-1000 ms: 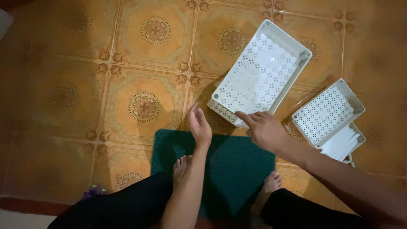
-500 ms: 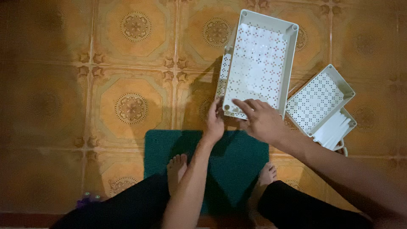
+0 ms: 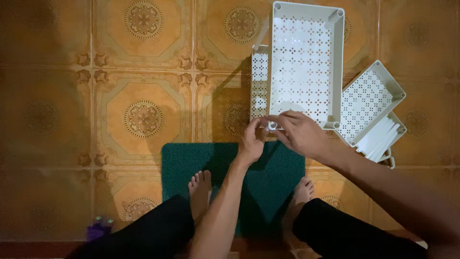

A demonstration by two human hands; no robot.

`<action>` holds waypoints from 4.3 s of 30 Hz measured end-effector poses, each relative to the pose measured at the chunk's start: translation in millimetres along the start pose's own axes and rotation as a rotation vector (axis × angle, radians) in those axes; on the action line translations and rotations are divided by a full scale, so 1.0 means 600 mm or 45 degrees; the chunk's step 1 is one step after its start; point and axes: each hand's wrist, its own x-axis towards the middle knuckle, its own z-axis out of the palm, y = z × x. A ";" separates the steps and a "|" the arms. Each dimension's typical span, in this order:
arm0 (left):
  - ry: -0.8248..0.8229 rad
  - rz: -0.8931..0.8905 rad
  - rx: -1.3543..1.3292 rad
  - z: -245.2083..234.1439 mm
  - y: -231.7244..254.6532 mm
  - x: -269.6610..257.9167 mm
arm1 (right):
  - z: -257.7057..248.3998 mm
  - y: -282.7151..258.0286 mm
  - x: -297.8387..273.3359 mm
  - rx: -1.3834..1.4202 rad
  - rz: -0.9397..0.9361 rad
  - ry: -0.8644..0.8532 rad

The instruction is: The person assembles a white plastic storage rack by inserting legs into perforated trays and stacking the trays together. They handle multiple trays and legs, securing each leg into the tray corners before stacking the units.

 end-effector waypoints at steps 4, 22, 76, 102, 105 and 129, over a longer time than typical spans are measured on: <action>-0.002 -0.085 -0.107 0.006 -0.008 0.000 | 0.007 0.006 -0.006 0.074 -0.044 0.058; -0.006 -0.201 -0.070 -0.001 0.012 0.000 | 0.006 0.004 -0.002 0.096 -0.041 0.098; 0.351 0.069 -0.450 0.005 -0.046 -0.017 | 0.011 -0.018 0.032 0.095 0.186 -0.208; 0.332 0.074 -0.590 -0.002 -0.067 -0.013 | 0.016 -0.005 0.027 0.278 -0.202 0.129; 0.341 0.231 -0.321 -0.003 -0.063 -0.018 | 0.019 -0.006 0.028 0.285 -0.212 0.131; 0.390 0.252 0.162 -0.006 -0.082 -0.018 | 0.032 0.001 0.030 0.031 -0.345 0.202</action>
